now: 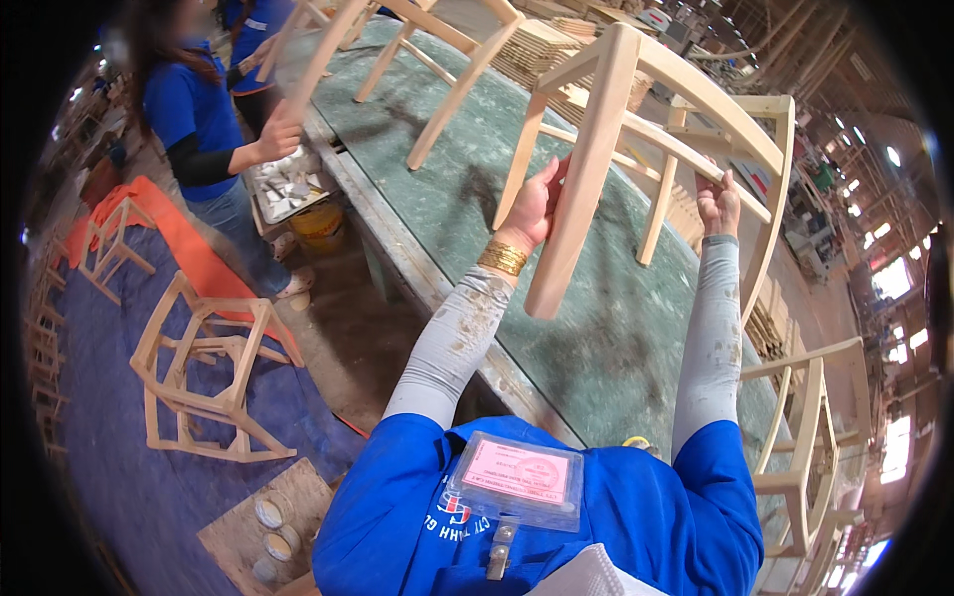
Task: The person sands unfinished wooden chair frames using a handheld orbital sander and a sanding block. They rotate each frame to reach different legs and rails, then pass the sanded frame to a coworker and pick up the next one.
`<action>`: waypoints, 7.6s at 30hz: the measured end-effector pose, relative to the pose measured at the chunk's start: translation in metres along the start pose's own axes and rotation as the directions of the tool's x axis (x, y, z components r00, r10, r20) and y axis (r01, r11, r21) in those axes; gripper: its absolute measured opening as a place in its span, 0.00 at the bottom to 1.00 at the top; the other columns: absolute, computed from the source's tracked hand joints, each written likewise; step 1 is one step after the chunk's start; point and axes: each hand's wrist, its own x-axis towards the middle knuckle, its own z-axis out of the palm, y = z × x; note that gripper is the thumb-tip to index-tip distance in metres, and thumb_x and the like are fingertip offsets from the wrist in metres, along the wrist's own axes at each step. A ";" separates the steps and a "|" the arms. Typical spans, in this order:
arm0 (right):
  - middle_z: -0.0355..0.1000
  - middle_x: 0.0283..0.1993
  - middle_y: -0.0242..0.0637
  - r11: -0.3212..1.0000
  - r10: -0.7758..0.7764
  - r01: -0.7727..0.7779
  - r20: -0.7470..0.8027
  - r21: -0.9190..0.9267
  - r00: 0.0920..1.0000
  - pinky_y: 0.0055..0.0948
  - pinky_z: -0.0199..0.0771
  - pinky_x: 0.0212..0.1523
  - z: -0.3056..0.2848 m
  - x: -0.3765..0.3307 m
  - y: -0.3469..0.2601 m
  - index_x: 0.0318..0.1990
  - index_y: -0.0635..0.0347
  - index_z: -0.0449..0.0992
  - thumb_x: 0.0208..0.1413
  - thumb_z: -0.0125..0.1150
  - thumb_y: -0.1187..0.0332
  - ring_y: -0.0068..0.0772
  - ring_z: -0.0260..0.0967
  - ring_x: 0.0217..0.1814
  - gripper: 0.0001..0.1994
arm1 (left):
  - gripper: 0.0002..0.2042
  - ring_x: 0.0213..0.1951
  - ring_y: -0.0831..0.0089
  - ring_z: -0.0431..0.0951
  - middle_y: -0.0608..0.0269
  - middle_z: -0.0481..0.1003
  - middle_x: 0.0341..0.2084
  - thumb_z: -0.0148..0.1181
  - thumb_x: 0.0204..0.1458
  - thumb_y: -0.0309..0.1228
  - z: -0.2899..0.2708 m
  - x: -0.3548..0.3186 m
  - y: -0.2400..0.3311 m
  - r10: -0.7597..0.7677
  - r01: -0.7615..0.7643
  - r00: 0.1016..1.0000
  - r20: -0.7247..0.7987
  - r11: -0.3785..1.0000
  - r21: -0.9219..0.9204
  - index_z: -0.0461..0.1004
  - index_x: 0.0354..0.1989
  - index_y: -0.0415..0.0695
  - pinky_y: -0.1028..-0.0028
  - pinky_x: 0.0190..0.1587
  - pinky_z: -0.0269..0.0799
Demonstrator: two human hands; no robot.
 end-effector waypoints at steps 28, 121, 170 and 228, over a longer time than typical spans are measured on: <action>0.66 0.53 0.54 0.990 -0.008 -0.030 0.261 0.141 0.965 0.41 0.62 0.63 -0.003 -0.013 0.016 0.48 0.75 0.66 0.58 0.51 0.69 0.46 0.62 0.59 0.16 | 0.42 0.49 0.54 0.72 0.41 0.71 0.45 0.62 0.34 0.29 0.035 -0.025 0.044 0.432 0.003 0.902 0.012 -0.034 0.999 0.52 0.63 0.38 0.68 0.52 0.67; 0.73 0.46 0.45 0.993 -0.003 -0.063 0.543 0.104 0.839 0.36 0.72 0.51 -0.014 -0.119 -0.026 0.32 0.56 0.67 0.52 0.56 0.71 0.36 0.70 0.50 0.04 | 0.18 0.20 0.78 0.66 0.68 0.64 0.21 0.46 0.59 0.46 0.018 -0.106 -0.026 0.519 0.072 0.832 -0.194 0.245 0.967 0.65 0.37 0.39 0.77 0.22 0.63; 0.57 0.53 0.44 -0.179 -0.264 -0.557 -0.506 -0.811 0.821 0.44 0.65 0.50 -0.378 -0.500 -0.086 0.56 0.47 0.62 0.33 0.70 0.76 0.53 0.56 0.55 0.37 | 0.24 0.15 0.77 0.68 0.68 0.65 0.17 0.49 0.53 0.55 0.075 -0.083 -0.063 0.570 0.186 0.794 -0.210 0.102 0.977 0.67 0.34 0.41 0.75 0.17 0.67; 0.68 0.34 0.32 0.047 -0.272 0.017 0.003 -0.999 0.962 0.22 0.64 0.28 -0.312 -0.153 -0.156 0.49 0.62 0.66 0.50 0.64 0.59 0.22 0.63 0.29 0.23 | 0.41 0.52 0.59 0.70 0.46 0.69 0.50 0.25 0.55 0.63 0.008 -0.101 -0.073 -0.304 0.249 0.952 0.044 0.847 0.469 0.59 0.60 0.36 0.64 0.56 0.63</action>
